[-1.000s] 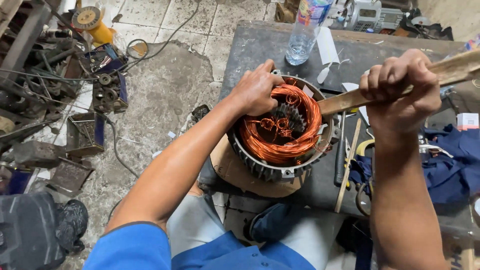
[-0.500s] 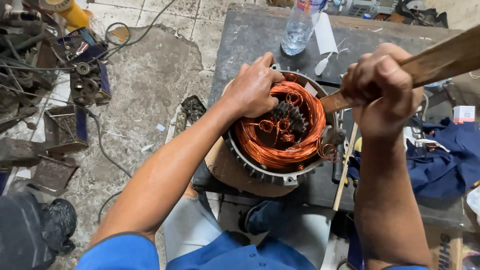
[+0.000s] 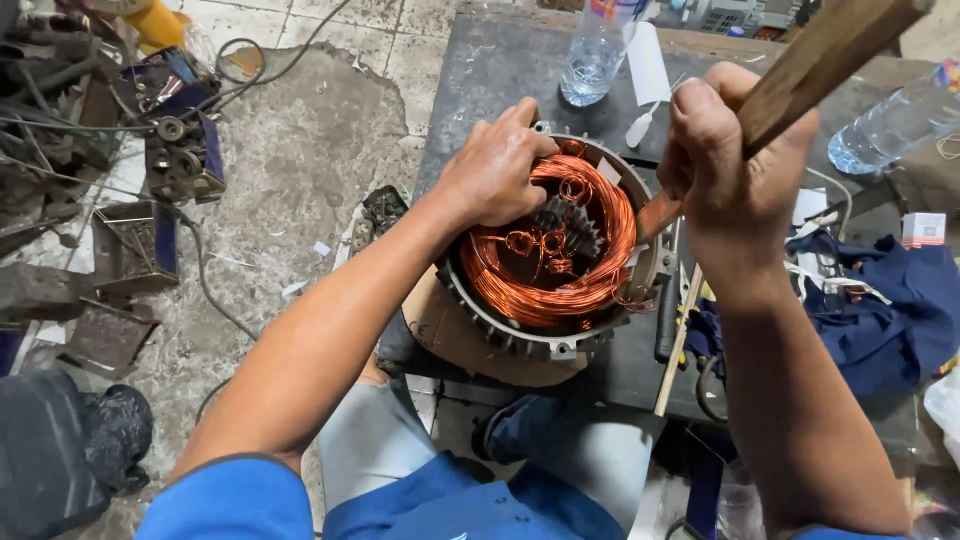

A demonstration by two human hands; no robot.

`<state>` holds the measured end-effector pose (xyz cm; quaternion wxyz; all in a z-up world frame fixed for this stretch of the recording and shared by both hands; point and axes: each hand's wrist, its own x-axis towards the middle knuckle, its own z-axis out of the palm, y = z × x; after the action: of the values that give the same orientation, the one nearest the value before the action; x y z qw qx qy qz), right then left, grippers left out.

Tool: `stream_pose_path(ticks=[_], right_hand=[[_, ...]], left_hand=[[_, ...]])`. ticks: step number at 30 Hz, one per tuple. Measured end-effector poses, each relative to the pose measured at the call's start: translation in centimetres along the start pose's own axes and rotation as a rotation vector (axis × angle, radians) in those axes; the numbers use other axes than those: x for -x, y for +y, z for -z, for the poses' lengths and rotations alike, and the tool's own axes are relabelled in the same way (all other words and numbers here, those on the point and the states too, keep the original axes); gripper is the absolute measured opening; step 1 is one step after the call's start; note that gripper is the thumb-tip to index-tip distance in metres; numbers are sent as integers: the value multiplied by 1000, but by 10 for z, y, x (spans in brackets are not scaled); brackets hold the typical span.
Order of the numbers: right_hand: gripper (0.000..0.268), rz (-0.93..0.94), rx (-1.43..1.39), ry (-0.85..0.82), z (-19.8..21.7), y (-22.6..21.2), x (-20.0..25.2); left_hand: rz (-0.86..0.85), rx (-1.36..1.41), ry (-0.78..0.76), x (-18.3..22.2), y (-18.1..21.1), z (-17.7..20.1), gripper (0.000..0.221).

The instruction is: Repairing an electric motor by winding and packing copper coils into the stator using a wooden drift and mallet.

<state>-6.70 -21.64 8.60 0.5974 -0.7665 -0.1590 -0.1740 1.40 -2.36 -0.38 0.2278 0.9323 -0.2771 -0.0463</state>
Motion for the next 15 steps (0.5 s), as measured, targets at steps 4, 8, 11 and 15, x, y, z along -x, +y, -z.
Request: stream_pose_path(ticks=[4, 8, 11, 15], right_hand=[[49, 36, 81, -47, 10, -12, 10], [44, 72, -136, 99, 30, -3, 24], [30, 299, -295, 204, 75, 36, 52], [37, 321, 278, 119, 73, 1, 68]], left_hand=[[12, -13, -16, 0, -1, -2, 52], [2, -19, -11, -1, -3, -4, 46], [0, -25, -6, -2, -6, -6, 46], [25, -23, -22, 0, -2, -1, 53]])
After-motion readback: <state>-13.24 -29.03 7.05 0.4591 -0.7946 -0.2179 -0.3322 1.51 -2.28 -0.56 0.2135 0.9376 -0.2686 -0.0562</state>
